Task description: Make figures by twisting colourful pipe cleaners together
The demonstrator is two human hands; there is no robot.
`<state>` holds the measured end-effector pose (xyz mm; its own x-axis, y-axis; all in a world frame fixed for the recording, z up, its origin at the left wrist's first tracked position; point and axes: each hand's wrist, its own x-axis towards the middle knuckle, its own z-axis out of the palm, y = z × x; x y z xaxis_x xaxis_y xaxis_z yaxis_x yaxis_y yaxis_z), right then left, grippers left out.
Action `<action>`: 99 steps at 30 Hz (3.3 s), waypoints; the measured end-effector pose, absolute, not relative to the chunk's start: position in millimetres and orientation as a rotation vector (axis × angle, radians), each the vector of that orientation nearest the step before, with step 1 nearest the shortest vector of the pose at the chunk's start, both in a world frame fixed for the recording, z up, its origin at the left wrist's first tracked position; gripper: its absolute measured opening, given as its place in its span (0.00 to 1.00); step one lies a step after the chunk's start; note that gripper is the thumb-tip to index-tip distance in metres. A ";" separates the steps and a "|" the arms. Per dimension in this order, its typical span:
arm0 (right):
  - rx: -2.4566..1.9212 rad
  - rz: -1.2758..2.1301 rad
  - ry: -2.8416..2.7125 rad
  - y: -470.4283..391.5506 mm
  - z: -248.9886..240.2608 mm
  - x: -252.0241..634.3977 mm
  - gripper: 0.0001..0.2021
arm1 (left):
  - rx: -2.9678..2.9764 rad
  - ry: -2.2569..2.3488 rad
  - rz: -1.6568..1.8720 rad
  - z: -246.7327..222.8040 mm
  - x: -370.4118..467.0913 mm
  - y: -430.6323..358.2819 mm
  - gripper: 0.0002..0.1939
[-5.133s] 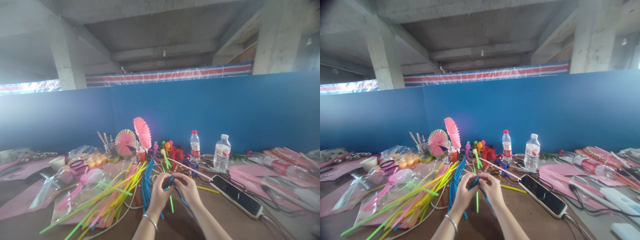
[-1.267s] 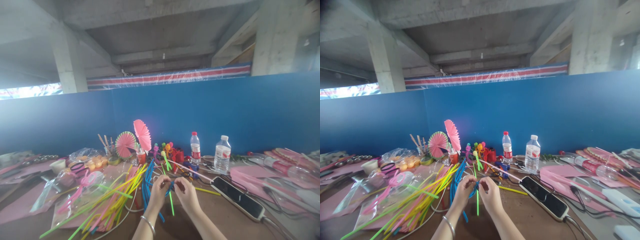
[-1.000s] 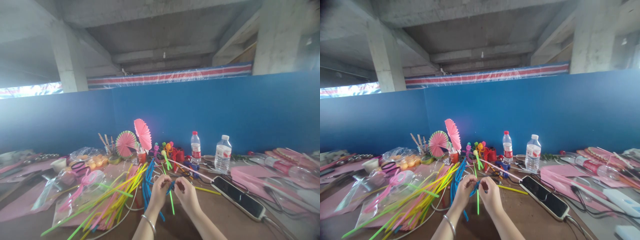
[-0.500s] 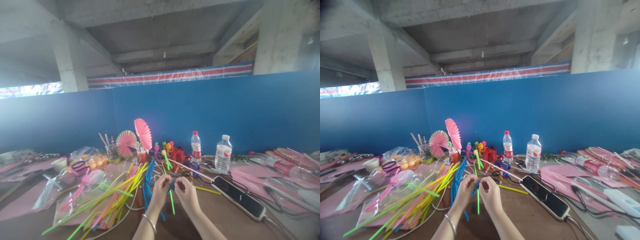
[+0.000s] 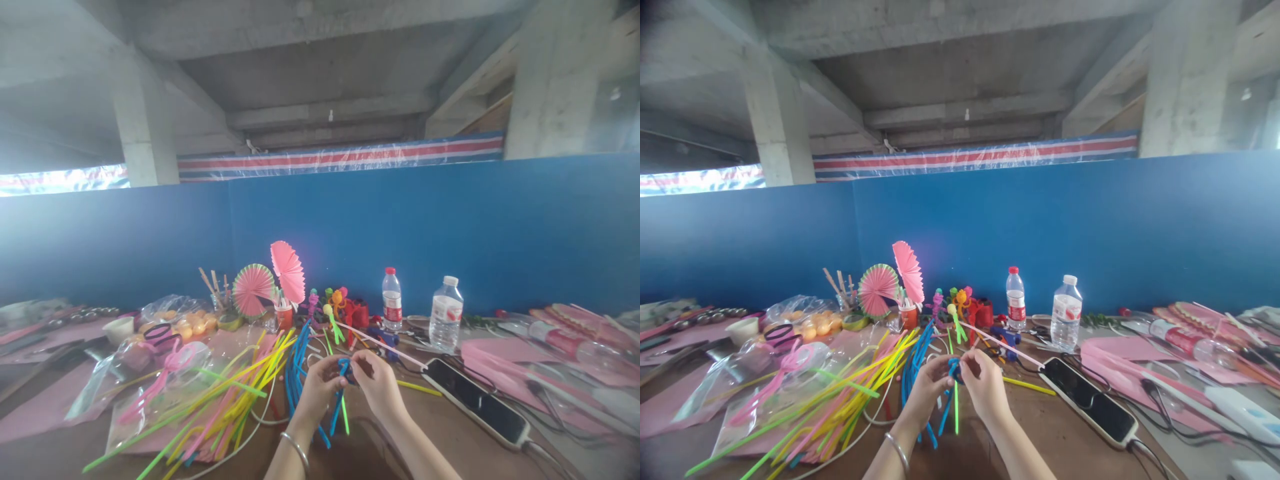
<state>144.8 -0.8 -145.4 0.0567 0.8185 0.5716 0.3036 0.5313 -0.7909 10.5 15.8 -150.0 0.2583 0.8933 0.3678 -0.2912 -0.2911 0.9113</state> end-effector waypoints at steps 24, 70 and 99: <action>-0.886 0.580 -1.456 4.7 -172.2 130.6 0.17 | 1.416 0.688 1.603 -149.9 10.1 17.3 0.09; -0.823 0.472 -1.369 7.1 -175.3 143.7 0.10 | 1.352 0.805 1.624 -167.7 16.5 25.6 0.08; -0.961 0.438 -1.321 12.6 -176.4 142.1 0.09 | 1.747 1.037 1.661 -156.9 19.5 12.6 0.09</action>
